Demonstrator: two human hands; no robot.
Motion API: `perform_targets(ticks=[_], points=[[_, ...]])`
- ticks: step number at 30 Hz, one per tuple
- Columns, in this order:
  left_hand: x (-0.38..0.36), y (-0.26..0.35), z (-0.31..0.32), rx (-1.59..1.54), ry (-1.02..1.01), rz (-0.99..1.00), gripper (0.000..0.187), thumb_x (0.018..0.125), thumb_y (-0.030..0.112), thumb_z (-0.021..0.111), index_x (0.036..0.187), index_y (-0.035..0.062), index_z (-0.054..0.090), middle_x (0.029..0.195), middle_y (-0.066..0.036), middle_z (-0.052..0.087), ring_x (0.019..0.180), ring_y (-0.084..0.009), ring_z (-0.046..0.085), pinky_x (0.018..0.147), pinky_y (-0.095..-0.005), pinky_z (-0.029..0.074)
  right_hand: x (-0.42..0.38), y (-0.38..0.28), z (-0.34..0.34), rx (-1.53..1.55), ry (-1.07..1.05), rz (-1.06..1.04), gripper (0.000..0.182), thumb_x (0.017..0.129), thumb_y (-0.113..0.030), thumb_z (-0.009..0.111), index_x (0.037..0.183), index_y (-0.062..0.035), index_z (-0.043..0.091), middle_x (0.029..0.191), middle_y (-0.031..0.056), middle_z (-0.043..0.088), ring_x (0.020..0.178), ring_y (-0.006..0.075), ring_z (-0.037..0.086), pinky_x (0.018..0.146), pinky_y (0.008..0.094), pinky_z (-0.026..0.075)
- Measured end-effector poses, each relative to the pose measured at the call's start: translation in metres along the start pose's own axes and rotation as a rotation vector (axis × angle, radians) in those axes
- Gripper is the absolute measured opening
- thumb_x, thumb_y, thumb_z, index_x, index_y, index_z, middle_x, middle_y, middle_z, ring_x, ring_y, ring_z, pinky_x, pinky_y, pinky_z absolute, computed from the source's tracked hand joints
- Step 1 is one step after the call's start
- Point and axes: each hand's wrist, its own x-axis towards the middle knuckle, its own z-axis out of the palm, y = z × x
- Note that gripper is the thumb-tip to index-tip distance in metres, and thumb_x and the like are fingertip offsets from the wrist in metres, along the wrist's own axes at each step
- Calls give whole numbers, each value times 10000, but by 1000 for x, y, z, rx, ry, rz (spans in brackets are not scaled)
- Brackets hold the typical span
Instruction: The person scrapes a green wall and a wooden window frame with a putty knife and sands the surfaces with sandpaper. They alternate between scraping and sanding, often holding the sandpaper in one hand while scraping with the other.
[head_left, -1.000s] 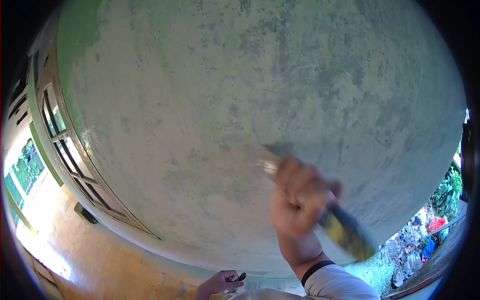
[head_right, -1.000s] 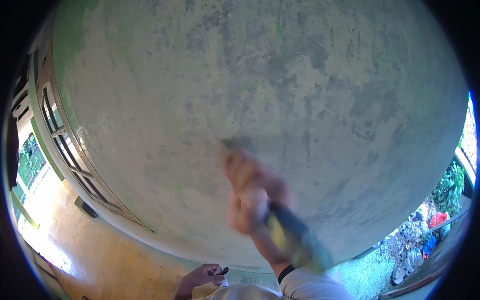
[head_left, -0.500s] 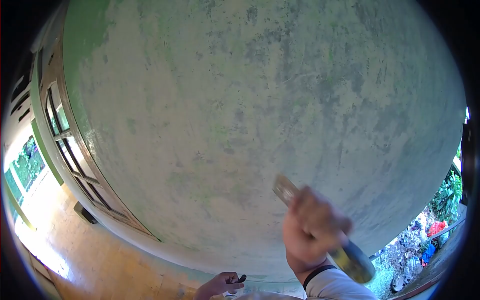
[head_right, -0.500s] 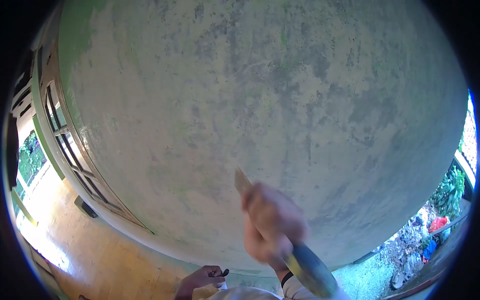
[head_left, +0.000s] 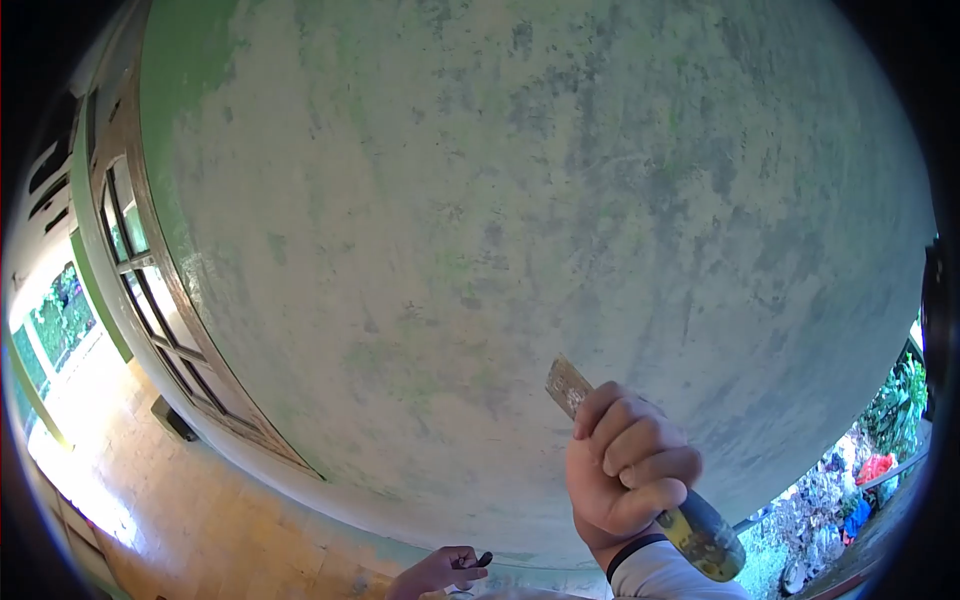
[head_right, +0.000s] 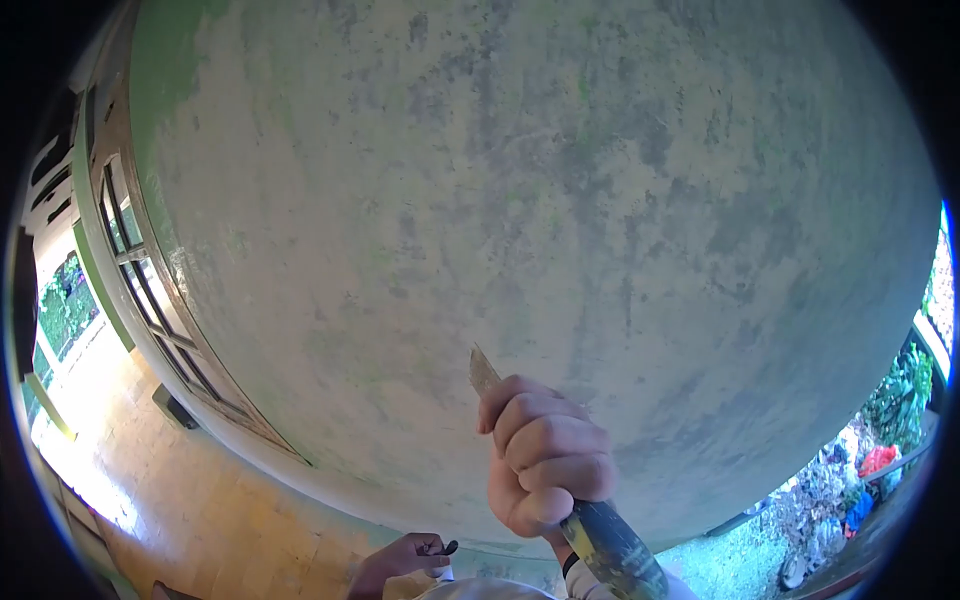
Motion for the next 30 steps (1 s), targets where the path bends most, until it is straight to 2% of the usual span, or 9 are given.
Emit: perform_targets(ticks=[2,4,8,15,20,21,25,27,30], points=[[-1,-2,-2,11,-13,1,350,813,145,667,653,111,357,642,84,332,609,-34,310,527,-207,269,5,18,4,-110,-44,77,329,939,-334,414,695,-123,344,539,-12,336,450,114,313,520,316,351],[-11,21,8,-41,-6,-35,353,816,150,665,653,113,354,644,86,329,609,-34,308,529,-207,269,3,42,9,135,81,236,338,935,-341,422,686,-129,337,515,-16,330,439,108,322,486,294,352],[-16,17,4,-12,42,-12,359,823,175,661,654,117,350,652,88,326,606,-36,301,531,-209,265,9,23,28,21,-63,39,301,944,-312,403,715,-128,338,539,-11,327,452,117,308,522,324,368],[-15,-3,-26,76,-48,98,354,825,190,661,656,121,358,658,89,330,599,-37,295,524,-209,253,7,43,34,29,-37,49,312,953,-362,364,741,-134,348,552,-17,345,460,102,317,529,298,378],[-13,23,-62,130,-31,-2,330,823,173,659,660,118,378,653,77,361,622,-36,331,549,-207,271,6,64,41,-21,-2,14,326,959,-375,335,737,-137,345,554,-19,359,460,94,315,538,281,374],[-11,22,-67,143,-51,4,330,823,173,659,660,118,378,653,77,361,622,-36,331,549,-207,271,9,58,48,-52,45,34,354,938,-346,423,681,-113,355,526,-9,340,436,111,308,479,306,372],[-6,23,-91,-75,-122,190,251,857,190,610,683,98,455,629,50,448,586,-38,371,540,-204,301,3,38,51,-53,71,-133,354,952,-364,370,706,-109,351,535,0,343,453,123,327,511,334,376],[-11,30,-100,-51,-32,183,169,834,170,635,777,57,523,621,-32,573,564,-121,571,557,-288,490,3,59,50,-84,48,-121,339,961,-360,334,720,-123,344,547,-7,341,464,108,319,524,306,360],[7,1,-125,-127,-176,203,143,864,148,593,777,58,525,617,-31,569,560,-123,569,554,-282,484,8,56,54,-124,10,-76,327,971,-357,293,735,-135,340,560,-11,343,478,96,306,538,277,342]])
